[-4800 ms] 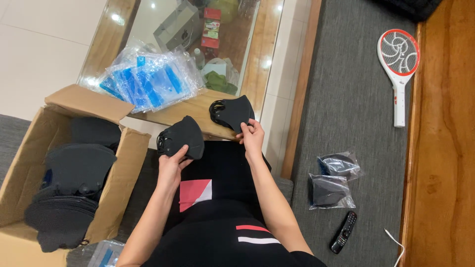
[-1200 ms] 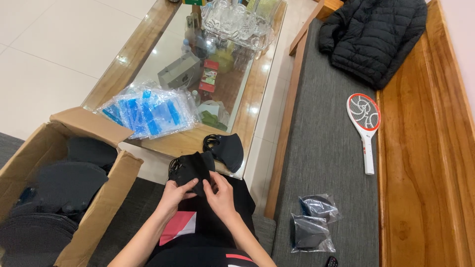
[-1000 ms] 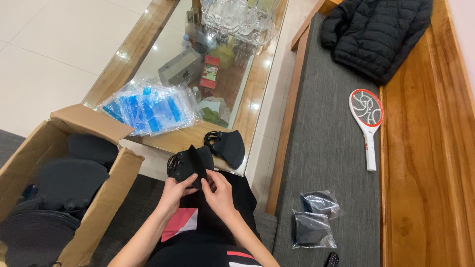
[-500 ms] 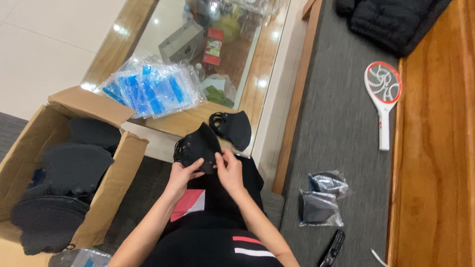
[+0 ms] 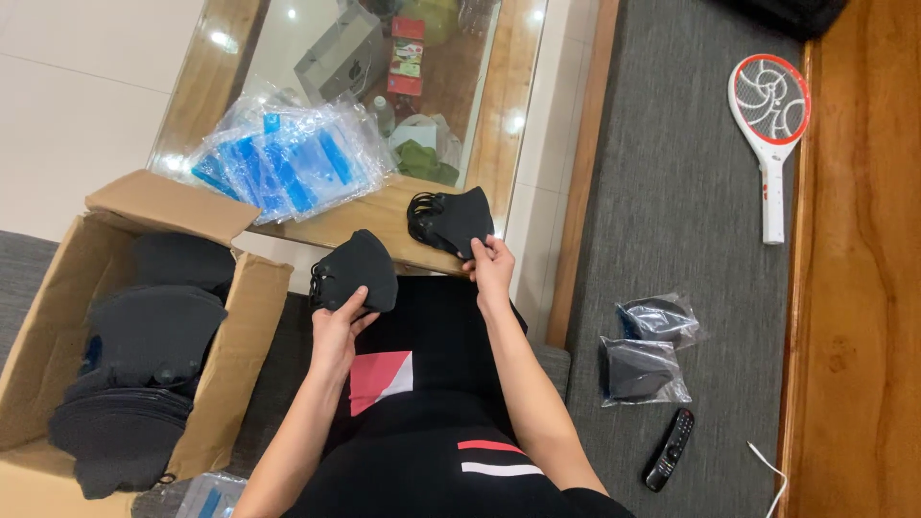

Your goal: Packaging black fabric face masks into individual plastic bags

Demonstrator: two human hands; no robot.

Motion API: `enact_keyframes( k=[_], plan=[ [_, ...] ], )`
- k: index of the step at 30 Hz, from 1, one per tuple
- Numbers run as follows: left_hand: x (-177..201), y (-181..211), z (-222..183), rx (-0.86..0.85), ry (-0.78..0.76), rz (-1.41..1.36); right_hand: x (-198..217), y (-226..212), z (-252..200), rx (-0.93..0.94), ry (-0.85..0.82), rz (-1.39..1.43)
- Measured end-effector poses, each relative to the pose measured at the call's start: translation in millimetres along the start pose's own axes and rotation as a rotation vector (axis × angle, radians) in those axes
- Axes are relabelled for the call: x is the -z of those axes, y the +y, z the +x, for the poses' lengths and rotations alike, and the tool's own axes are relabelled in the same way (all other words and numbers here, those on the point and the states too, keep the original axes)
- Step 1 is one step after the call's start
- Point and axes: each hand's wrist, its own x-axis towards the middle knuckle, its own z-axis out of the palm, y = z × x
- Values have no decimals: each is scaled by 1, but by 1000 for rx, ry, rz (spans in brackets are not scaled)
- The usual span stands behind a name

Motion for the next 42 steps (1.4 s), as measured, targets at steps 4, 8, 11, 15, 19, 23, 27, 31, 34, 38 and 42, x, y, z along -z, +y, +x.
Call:
enact_keyframes(
  k=[4,8,11,15,19,23,27,31,34,38,42],
  plan=[
    [-1,-4,5,11,28,-31,-2,-12,-10,0,-4,-33],
    [-4,-7,7,25,37,-46,2,1,-2,21,-9,-77],
    [-6,-6,7,34,32,-44,3,14,10,51,3,-137],
    [-8,-3,4,48,17,-38,1,3,0,89,34,-250],
    [-8,-4,6,34,0,-43,-2,-13,-14,129,56,-320],
    [-10,1,2,41,-14,-30,0,-19,-16,139,98,-441],
    [-11,4,-1,65,-21,-39,3,-12,-9,131,97,-515],
    [-9,-6,2,86,-32,-46,-1,-34,-37,198,69,-510],
    [-8,-12,3,105,-145,-64,-9,-54,-68,283,-44,-338],
    [-21,3,-14,177,-205,30,-18,-58,-89,66,-324,-259],
    [-25,-1,-17,167,-280,60,-25,-70,-111,-11,-475,-183]
  ],
)
